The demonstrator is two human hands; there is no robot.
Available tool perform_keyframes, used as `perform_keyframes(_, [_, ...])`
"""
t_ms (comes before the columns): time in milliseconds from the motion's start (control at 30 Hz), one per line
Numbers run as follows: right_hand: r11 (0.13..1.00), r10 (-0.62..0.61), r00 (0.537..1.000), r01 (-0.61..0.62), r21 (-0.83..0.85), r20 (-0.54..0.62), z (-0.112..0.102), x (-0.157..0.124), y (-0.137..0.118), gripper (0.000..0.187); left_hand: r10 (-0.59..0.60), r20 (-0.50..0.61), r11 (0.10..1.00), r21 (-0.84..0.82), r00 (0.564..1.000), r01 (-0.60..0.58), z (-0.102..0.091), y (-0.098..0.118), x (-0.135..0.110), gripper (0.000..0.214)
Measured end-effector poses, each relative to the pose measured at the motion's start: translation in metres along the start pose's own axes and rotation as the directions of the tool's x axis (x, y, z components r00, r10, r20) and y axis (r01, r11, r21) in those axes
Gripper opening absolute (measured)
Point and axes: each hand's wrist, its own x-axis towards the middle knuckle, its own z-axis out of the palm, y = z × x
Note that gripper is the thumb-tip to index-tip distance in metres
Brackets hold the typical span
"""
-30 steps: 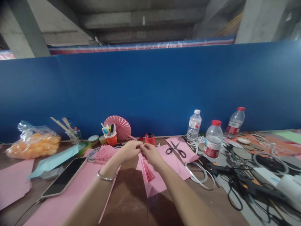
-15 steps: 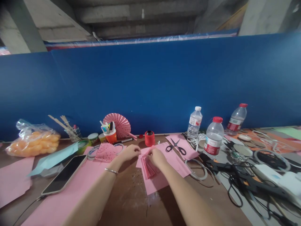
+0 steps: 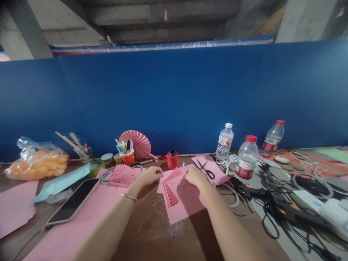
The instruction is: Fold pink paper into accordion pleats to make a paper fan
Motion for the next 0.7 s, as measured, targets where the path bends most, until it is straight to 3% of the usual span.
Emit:
perform_keyframes(100, [0.989,-0.114,0.990,0.121,0.088,-0.081,0.006,-0.005,-0.018,0.013,0.030,0.005,0.999,-0.020,1.000,-0.030,0.000,0.007,0.001,0.021])
perform_keyframes(200, [0.943,-0.224,0.967,0.246,0.224,-0.117,0.026,-0.011,-0.046,0.028,0.065,0.019,0.997,-0.038,0.998,-0.064,0.000,0.015,0.002,0.021])
perform_keyframes(300, [0.912,-0.242,0.964,0.264,0.314,-0.107,0.047,-0.015,-0.062,0.030,0.090,0.025,0.995,-0.055,0.996,-0.089,0.000,0.019,0.004,0.020])
perform_keyframes(500, [0.935,-0.180,0.974,0.213,0.283,-0.139,0.050,-0.011,-0.050,0.022,0.073,0.064,0.994,-0.090,0.995,-0.067,-0.003,0.012,0.004,0.021])
perform_keyframes(700, [0.950,-0.194,0.979,0.205,0.234,-0.070,0.044,-0.012,-0.045,0.014,0.009,0.077,0.992,-0.126,0.997,0.001,-0.009,0.006,-0.003,0.019])
